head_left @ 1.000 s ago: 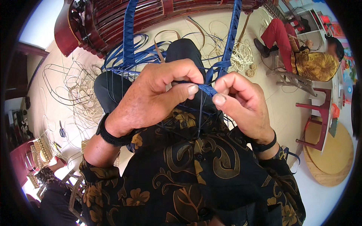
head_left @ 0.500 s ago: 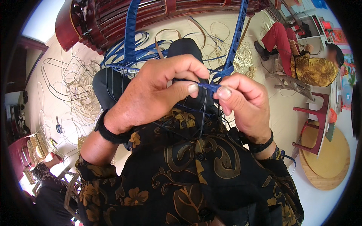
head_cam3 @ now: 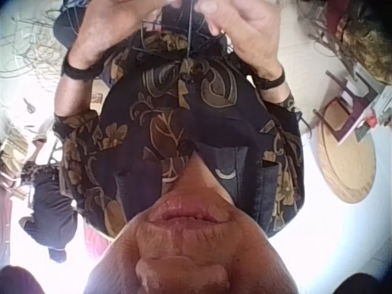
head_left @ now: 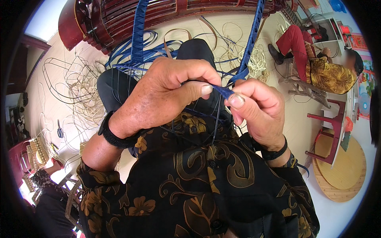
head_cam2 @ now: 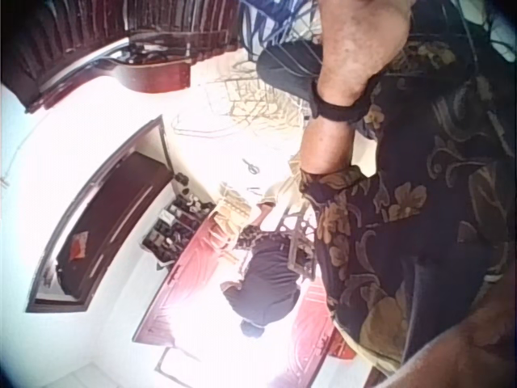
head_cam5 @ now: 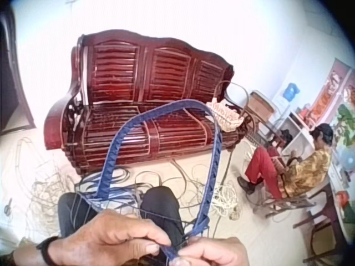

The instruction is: The person weaves blue plastic straps around a dark wire frame by hand, pulling the straps through the frame and securing them to form a pattern.

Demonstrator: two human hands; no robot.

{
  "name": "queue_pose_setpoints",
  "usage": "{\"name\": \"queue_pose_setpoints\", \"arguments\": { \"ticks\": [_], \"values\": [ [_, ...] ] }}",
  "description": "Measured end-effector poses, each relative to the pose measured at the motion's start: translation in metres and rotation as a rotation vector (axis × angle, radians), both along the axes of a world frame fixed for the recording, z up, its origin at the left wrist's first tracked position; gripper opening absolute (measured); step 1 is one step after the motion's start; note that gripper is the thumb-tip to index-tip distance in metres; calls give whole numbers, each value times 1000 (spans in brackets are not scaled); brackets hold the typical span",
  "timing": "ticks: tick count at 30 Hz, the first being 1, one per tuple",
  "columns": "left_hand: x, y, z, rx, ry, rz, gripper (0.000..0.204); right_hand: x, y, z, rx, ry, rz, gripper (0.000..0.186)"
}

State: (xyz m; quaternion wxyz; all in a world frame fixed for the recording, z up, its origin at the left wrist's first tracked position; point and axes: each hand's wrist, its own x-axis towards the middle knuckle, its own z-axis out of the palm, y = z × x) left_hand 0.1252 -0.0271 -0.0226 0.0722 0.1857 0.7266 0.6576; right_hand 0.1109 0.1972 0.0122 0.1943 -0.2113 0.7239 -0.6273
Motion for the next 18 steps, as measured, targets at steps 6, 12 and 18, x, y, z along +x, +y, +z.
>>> {"name": "queue_pose_setpoints", "arguments": {
  "ticks": [6, 12, 18],
  "values": [
    [0, 0, -3, 18, 9, 10, 15, -1, 4, -5, 67, 174, 65, 10],
    [-6, -4, 6, 39, -171, -75, 15, 1, 11, -17, 111, 304, 71, 8],
    [-4, 3, 11, 138, -195, -56, 18, 2, 8, -21, 103, 424, 65, 12]
  ]
}}
